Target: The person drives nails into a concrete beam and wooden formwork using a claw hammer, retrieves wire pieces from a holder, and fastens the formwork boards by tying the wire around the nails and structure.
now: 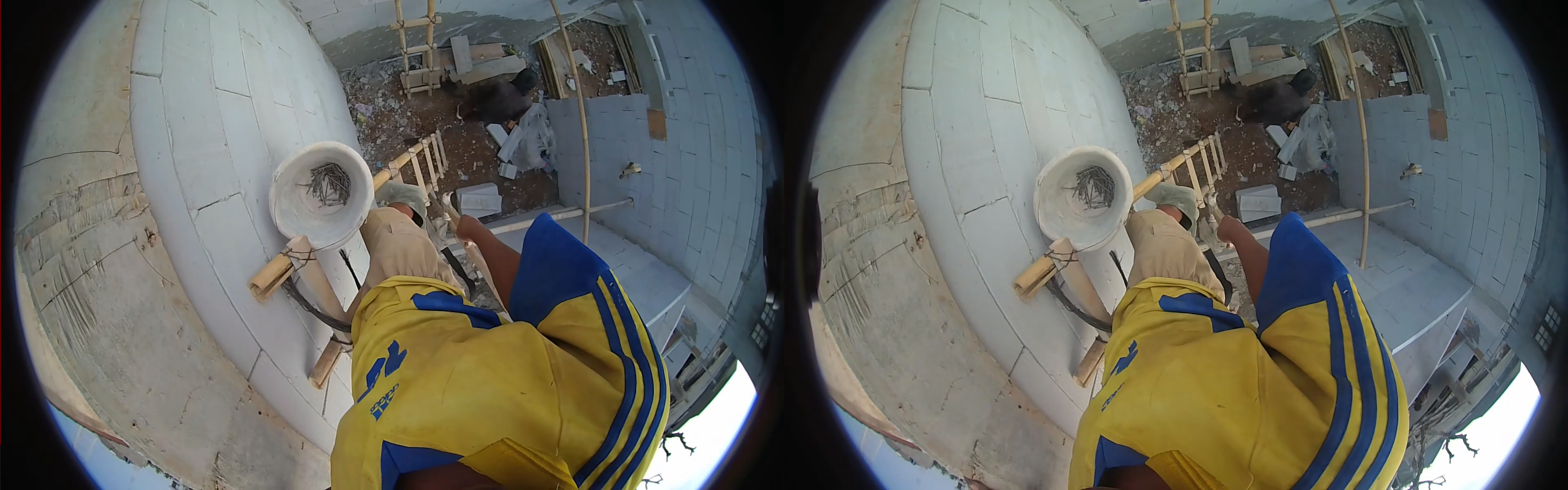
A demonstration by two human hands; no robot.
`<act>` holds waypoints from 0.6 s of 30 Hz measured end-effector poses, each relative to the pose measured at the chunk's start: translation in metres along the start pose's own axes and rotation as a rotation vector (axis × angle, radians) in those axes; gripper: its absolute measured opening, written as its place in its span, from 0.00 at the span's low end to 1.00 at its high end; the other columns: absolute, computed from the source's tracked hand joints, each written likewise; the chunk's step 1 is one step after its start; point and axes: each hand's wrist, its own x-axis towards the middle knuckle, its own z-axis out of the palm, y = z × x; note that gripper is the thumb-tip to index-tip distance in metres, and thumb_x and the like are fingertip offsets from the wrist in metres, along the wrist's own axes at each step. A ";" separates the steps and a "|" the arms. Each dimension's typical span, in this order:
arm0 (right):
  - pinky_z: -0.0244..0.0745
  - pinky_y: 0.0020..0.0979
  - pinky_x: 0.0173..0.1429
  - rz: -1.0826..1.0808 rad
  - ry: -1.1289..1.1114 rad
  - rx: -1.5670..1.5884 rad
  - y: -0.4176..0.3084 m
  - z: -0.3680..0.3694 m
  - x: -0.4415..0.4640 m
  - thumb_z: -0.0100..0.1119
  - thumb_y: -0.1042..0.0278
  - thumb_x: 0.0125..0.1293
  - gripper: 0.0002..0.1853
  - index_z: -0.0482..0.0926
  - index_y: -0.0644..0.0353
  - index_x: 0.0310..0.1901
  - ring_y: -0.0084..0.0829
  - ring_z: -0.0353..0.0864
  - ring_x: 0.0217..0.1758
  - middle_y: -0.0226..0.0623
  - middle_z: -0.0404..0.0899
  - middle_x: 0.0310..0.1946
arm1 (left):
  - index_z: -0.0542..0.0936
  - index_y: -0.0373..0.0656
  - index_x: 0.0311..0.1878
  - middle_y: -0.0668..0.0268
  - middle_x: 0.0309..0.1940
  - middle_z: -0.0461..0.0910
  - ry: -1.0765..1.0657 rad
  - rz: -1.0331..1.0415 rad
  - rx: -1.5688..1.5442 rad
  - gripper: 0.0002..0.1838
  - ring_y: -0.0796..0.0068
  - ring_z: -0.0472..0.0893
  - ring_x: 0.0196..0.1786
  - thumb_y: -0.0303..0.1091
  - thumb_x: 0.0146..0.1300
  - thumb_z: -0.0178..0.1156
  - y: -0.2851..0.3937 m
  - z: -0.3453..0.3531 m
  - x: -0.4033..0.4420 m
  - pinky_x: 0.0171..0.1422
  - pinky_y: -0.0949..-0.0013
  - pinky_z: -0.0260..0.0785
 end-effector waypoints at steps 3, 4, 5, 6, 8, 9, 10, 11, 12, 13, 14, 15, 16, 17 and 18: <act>0.81 0.41 0.46 -0.057 0.141 0.055 0.007 0.004 0.007 0.64 0.63 0.58 0.20 0.80 0.77 0.39 0.48 0.87 0.43 0.56 0.84 0.37 | 0.69 0.35 0.67 0.49 0.68 0.68 -0.001 -0.001 0.005 0.44 0.49 0.67 0.70 0.69 0.67 0.44 -0.002 -0.004 0.000 0.75 0.51 0.55; 0.80 0.43 0.50 -0.017 0.111 0.138 0.008 0.004 0.013 0.62 0.65 0.57 0.18 0.81 0.75 0.41 0.49 0.85 0.47 0.58 0.83 0.40 | 0.69 0.35 0.67 0.49 0.68 0.68 0.000 0.000 0.004 0.44 0.49 0.67 0.70 0.69 0.67 0.44 -0.003 -0.005 0.000 0.75 0.51 0.55; 0.79 0.45 0.54 0.025 0.080 0.221 0.009 0.005 0.020 0.59 0.66 0.55 0.18 0.82 0.73 0.43 0.51 0.83 0.51 0.60 0.82 0.44 | 0.69 0.35 0.67 0.49 0.68 0.68 0.000 0.001 0.008 0.44 0.49 0.67 0.70 0.69 0.67 0.44 -0.004 -0.006 0.000 0.75 0.51 0.55; 0.79 0.43 0.53 0.101 0.036 0.321 0.013 0.007 0.029 0.63 0.64 0.53 0.17 0.83 0.68 0.42 0.50 0.84 0.48 0.58 0.83 0.41 | 0.69 0.35 0.67 0.49 0.68 0.68 0.002 0.003 0.005 0.44 0.49 0.67 0.70 0.69 0.67 0.44 -0.005 -0.006 0.000 0.75 0.51 0.55; 0.77 0.41 0.39 -0.013 -0.020 0.294 0.035 0.024 0.068 0.61 0.70 0.57 0.09 0.84 0.64 0.37 0.42 0.83 0.36 0.48 0.81 0.31 | 0.69 0.35 0.67 0.49 0.68 0.68 0.000 0.003 0.007 0.43 0.49 0.67 0.70 0.68 0.67 0.44 -0.006 -0.008 0.001 0.75 0.51 0.55; 0.74 0.39 0.26 -0.127 -0.072 0.270 0.046 0.033 0.085 0.58 0.76 0.60 0.05 0.85 0.60 0.32 0.33 0.82 0.23 0.38 0.80 0.20 | 0.69 0.35 0.67 0.49 0.68 0.68 -0.001 0.004 0.011 0.43 0.49 0.67 0.70 0.68 0.67 0.44 -0.006 -0.010 0.002 0.75 0.51 0.55; 0.70 0.36 0.25 -0.023 -0.094 0.378 0.045 0.030 0.085 0.56 0.81 0.59 0.08 0.84 0.56 0.32 0.32 0.80 0.22 0.35 0.78 0.21 | 0.69 0.35 0.67 0.49 0.68 0.68 -0.003 0.006 0.010 0.43 0.49 0.67 0.70 0.68 0.67 0.44 -0.007 -0.011 0.003 0.75 0.51 0.55; 0.70 0.36 0.25 -0.019 -0.099 0.377 0.035 0.018 0.063 0.56 0.81 0.59 0.08 0.84 0.56 0.32 0.32 0.80 0.22 0.35 0.78 0.21 | 0.69 0.35 0.67 0.49 0.68 0.68 -0.002 0.008 0.008 0.43 0.49 0.67 0.70 0.68 0.67 0.44 -0.008 -0.012 0.003 0.75 0.51 0.55; 0.71 0.37 0.26 0.113 -0.078 0.616 0.015 -0.004 0.027 0.55 0.82 0.59 0.09 0.83 0.57 0.32 0.32 0.80 0.22 0.36 0.79 0.22 | 0.69 0.35 0.67 0.49 0.68 0.68 -0.004 0.009 0.011 0.43 0.49 0.67 0.70 0.68 0.68 0.43 -0.009 -0.014 0.004 0.75 0.51 0.55; 0.72 0.39 0.27 0.249 -0.055 0.854 0.002 -0.016 0.003 0.54 0.83 0.59 0.09 0.82 0.58 0.33 0.33 0.80 0.22 0.36 0.79 0.23 | 0.69 0.35 0.67 0.49 0.68 0.68 -0.007 0.013 0.013 0.43 0.49 0.67 0.70 0.68 0.68 0.43 -0.008 -0.015 0.007 0.75 0.51 0.55; 0.73 0.39 0.28 0.253 -0.049 0.857 0.002 -0.017 0.002 0.55 0.80 0.61 0.07 0.82 0.59 0.34 0.33 0.80 0.22 0.38 0.80 0.23 | 0.69 0.35 0.67 0.49 0.68 0.68 -0.009 0.017 0.014 0.43 0.49 0.67 0.70 0.68 0.68 0.43 -0.009 -0.016 0.010 0.75 0.51 0.55; 0.73 0.39 0.28 0.258 -0.052 0.858 0.010 -0.014 0.014 0.55 0.80 0.61 0.07 0.82 0.59 0.34 0.33 0.80 0.22 0.38 0.80 0.23 | 0.69 0.35 0.67 0.49 0.68 0.68 -0.005 0.021 0.010 0.43 0.49 0.67 0.70 0.68 0.68 0.43 -0.009 -0.019 0.012 0.75 0.51 0.55; 0.73 0.39 0.28 0.229 -0.062 0.781 0.016 -0.011 0.025 0.56 0.78 0.63 0.05 0.82 0.58 0.34 0.33 0.80 0.22 0.38 0.80 0.24 | 0.69 0.35 0.67 0.49 0.68 0.68 -0.008 0.022 0.008 0.43 0.49 0.67 0.70 0.68 0.68 0.43 -0.012 -0.021 0.013 0.75 0.51 0.55; 0.74 0.39 0.28 0.198 -0.072 0.704 0.015 -0.012 0.023 0.57 0.76 0.64 0.04 0.82 0.58 0.35 0.34 0.81 0.22 0.39 0.80 0.24 | 0.69 0.35 0.67 0.49 0.68 0.68 -0.006 0.025 0.011 0.42 0.49 0.67 0.70 0.67 0.68 0.43 -0.012 -0.022 0.013 0.75 0.51 0.55; 0.75 0.37 0.27 0.268 -0.048 0.765 0.015 -0.014 0.018 0.60 0.72 0.64 0.03 0.82 0.59 0.34 0.35 0.80 0.23 0.40 0.80 0.24 | 0.69 0.35 0.67 0.49 0.68 0.68 -0.003 0.020 -0.009 0.42 0.49 0.67 0.70 0.67 0.68 0.43 -0.011 -0.026 0.016 0.75 0.51 0.55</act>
